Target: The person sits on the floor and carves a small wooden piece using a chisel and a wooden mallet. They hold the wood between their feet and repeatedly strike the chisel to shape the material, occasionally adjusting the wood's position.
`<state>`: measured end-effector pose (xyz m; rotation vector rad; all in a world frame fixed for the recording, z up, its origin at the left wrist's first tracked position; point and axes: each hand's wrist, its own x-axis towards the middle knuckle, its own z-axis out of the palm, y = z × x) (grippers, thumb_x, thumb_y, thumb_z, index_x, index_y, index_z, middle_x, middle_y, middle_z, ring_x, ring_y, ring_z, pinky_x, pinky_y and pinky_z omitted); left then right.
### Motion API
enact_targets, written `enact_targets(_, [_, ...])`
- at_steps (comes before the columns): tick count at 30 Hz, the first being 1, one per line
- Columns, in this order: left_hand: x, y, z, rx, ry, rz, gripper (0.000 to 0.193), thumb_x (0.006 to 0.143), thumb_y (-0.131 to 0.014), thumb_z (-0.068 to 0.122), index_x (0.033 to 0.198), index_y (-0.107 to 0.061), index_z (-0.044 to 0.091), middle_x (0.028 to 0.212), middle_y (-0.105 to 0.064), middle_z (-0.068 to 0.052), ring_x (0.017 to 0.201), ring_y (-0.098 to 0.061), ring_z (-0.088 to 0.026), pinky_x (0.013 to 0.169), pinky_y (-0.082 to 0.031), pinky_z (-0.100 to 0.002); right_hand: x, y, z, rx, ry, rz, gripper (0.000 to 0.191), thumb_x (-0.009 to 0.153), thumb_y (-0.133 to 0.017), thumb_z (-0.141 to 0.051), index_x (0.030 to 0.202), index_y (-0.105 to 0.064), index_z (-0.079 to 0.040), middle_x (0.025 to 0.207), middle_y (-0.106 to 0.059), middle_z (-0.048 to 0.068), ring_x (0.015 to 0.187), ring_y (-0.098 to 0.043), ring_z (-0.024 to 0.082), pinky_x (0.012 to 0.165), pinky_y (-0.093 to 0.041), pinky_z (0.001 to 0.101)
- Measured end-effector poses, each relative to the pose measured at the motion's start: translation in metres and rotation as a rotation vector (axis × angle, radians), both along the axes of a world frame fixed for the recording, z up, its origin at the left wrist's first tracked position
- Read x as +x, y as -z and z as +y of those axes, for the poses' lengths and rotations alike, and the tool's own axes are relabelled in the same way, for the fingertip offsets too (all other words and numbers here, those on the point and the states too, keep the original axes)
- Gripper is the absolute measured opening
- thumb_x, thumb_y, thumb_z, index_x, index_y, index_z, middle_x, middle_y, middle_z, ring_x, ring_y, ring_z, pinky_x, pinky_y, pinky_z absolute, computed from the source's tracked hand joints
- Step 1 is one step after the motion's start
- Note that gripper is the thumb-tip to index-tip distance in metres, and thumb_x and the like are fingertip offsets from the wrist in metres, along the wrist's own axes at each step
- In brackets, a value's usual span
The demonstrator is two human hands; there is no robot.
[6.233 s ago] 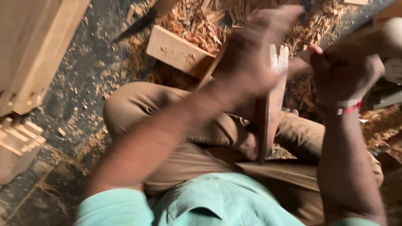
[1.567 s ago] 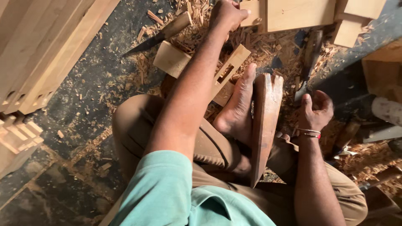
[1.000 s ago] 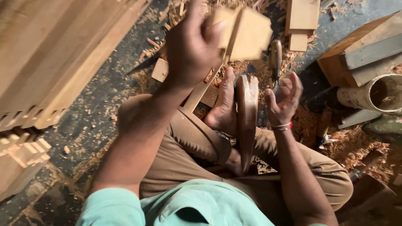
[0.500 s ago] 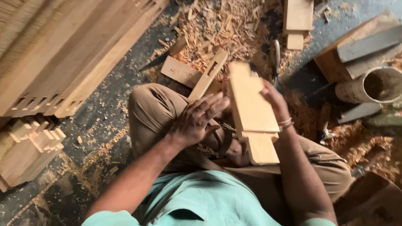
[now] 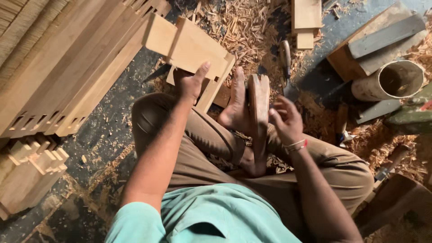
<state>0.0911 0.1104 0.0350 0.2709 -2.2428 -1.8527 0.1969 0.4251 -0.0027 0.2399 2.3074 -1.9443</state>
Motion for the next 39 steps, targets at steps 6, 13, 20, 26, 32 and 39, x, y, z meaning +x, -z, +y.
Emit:
enact_targets(6, [-0.006, 0.023, -0.004, 0.034, -0.102, -0.288, 0.050, 0.083, -0.086, 0.044, 0.100, -0.077, -0.001, 0.098, -0.079, -0.007, 0.085, -0.072, -0.014, 0.079, -0.059, -0.028, 0.006, 0.020, -0.006, 0.529, -0.071, 0.115, 0.063, 0.088, -0.085, -0.034, 0.139, -0.060, -0.008, 0.120, -0.067, 0.017, 0.099, -0.072, 0.026, 0.075, -0.059, 0.0346])
enact_targets(13, [-0.007, 0.054, 0.001, -0.107, 0.004, -0.648, 0.066, 0.093, -0.081, 0.059, 0.088, -0.075, -0.006, 0.076, -0.068, -0.008, 0.066, -0.064, -0.016, 0.059, -0.052, -0.028, 0.010, -0.002, -0.017, 0.755, -0.386, -0.206, 0.107, 0.077, -0.080, -0.057, 0.157, -0.029, -0.005, 0.106, -0.073, 0.024, 0.093, -0.072, 0.040, 0.079, -0.058, 0.0470])
enact_targets(20, [0.008, 0.047, 0.029, -0.443, -0.125, 0.105, 0.042, 0.080, -0.088, 0.039, 0.096, -0.075, 0.002, 0.087, -0.078, -0.011, 0.076, -0.077, -0.020, 0.070, -0.061, -0.033, 0.020, -0.017, -0.036, 0.904, -0.566, -0.330, 0.122, 0.078, -0.075, -0.059, 0.159, -0.006, 0.001, 0.102, -0.071, 0.030, 0.087, -0.072, 0.046, 0.075, -0.058, 0.0518])
enact_targets(26, [-0.001, 0.041, 0.031, -0.158, -0.039, -0.156, 0.041, 0.077, -0.089, 0.028, 0.107, -0.075, 0.003, 0.099, -0.081, -0.010, 0.091, -0.080, -0.021, 0.080, -0.063, -0.034, 0.019, -0.015, -0.033, 0.849, -0.563, -0.320, 0.118, 0.078, -0.074, -0.054, 0.159, -0.006, 0.000, 0.104, -0.071, 0.033, 0.092, -0.070, 0.049, 0.079, -0.057, 0.0524])
enact_targets(32, [-0.009, 0.048, 0.032, -0.213, 0.012, -0.319, 0.049, 0.072, -0.088, 0.026, 0.112, -0.072, 0.003, 0.107, -0.078, -0.012, 0.101, -0.077, -0.023, 0.084, -0.060, -0.035, 0.012, -0.014, -0.033, 0.827, -0.555, -0.355, 0.124, 0.076, -0.075, -0.059, 0.160, -0.004, -0.002, 0.108, -0.069, 0.034, 0.098, -0.069, 0.049, 0.085, -0.056, 0.0509])
enact_targets(39, [-0.004, 0.034, 0.047, -0.337, -0.118, -0.357, 0.046, 0.073, -0.087, 0.030, 0.108, -0.075, 0.002, 0.106, -0.078, -0.016, 0.101, -0.075, -0.029, 0.087, -0.059, -0.039, 0.006, -0.015, -0.034, 0.840, -0.566, -0.367, 0.124, 0.075, -0.076, -0.059, 0.161, -0.006, -0.003, 0.112, -0.070, 0.031, 0.101, -0.070, 0.046, 0.086, -0.057, 0.0491])
